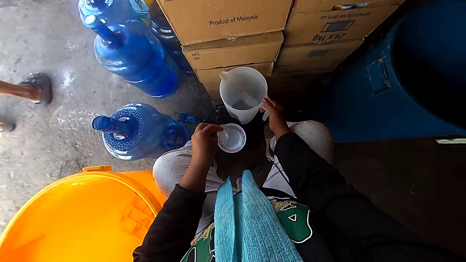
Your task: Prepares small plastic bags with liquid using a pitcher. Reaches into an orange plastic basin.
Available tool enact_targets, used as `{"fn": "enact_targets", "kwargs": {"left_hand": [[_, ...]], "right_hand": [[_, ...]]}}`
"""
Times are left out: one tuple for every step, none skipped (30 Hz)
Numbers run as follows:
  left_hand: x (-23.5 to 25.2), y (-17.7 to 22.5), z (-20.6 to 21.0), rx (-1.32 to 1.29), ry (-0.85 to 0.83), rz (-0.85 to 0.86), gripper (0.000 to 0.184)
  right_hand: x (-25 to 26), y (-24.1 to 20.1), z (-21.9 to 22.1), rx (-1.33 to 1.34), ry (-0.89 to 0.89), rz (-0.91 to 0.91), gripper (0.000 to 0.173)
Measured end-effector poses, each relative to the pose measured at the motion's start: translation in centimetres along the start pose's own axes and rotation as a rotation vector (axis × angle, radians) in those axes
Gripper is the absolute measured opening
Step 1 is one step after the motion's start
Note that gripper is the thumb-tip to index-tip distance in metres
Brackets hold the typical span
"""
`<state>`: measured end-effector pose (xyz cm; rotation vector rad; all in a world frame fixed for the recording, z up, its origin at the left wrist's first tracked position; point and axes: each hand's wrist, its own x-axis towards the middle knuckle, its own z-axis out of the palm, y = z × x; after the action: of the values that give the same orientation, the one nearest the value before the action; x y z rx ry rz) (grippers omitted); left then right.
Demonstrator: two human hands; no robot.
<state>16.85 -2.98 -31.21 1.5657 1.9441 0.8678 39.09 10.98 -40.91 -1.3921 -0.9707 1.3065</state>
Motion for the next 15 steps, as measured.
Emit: {"fn": "enact_targets", "kwargs": {"left_hand": [[0.0, -0.2, 0.0, 0.006, 0.013, -0.003, 0.022], [0.1, -0.2, -0.3, 0.014, 0.019, -0.016, 0.021], [0.2, -0.2, -0.6, 0.017, 0.017, -0.039, 0.021], [0.4, -0.1, -0.9, 0.014, 0.017, -0.065, 0.021], [0.6, -0.2, -1.2, 0.003, 0.021, -0.094, 0.021], [0.6, -0.4, -1.6, -0.015, 0.015, -0.132, 0.021], [0.5, -0.6, -1.9, -0.035, 0.004, -0.169, 0.02], [0.5, -0.7, -2.3, -0.055, -0.006, -0.194, 0.02], [0.5, -0.7, -2.6, -0.068, -0.015, -0.204, 0.019], [0.6, -0.6, -2.9, -0.073, -0.027, -0.205, 0.019], [0.6, -0.6, -3.2, -0.07, -0.035, -0.193, 0.02], [0.6, -0.4, -3.3, -0.054, -0.043, -0.178, 0.022], [0.5, -0.2, -3.4, -0.036, -0.05, -0.166, 0.023], [0.5, 0.1, -3.5, -0.018, -0.053, -0.16, 0.024], [0.5, 0.5, -3.5, 0.001, -0.048, -0.151, 0.025]], "right_hand": [[0.3, 0.2, -0.1, 0.057, -0.015, 0.002, 0.024], [0.7, 0.2, 0.1, 0.108, -0.009, 0.005, 0.018], [1.0, 0.1, 0.4, 0.149, 0.011, 0.002, 0.015], [1.3, -0.2, 0.6, 0.165, 0.031, -0.013, 0.014], [1.6, -0.7, 0.8, 0.163, 0.042, -0.031, 0.014], [1.6, -1.3, 0.9, 0.148, 0.035, -0.041, 0.014], [1.3, -2.0, 0.7, 0.129, 0.019, -0.052, 0.014], [1.0, -2.8, 0.5, 0.115, 0.005, -0.077, 0.014], [0.7, -3.9, 0.3, 0.11, -0.02, -0.1, 0.012], [0.4, -5.4, -0.1, 0.105, -0.048, -0.121, 0.011], [0.1, -7.1, -0.6, 0.097, -0.072, -0.144, 0.01], [-0.4, -8.9, -1.2, 0.074, -0.096, -0.166, 0.008], [-0.9, -10.8, -1.8, 0.037, -0.119, -0.189, 0.007], [-1.4, -12.8, -2.3, -0.006, -0.137, -0.216, 0.007], [-2.0, -14.8, -2.6, -0.051, -0.149, -0.241, 0.006]]}}
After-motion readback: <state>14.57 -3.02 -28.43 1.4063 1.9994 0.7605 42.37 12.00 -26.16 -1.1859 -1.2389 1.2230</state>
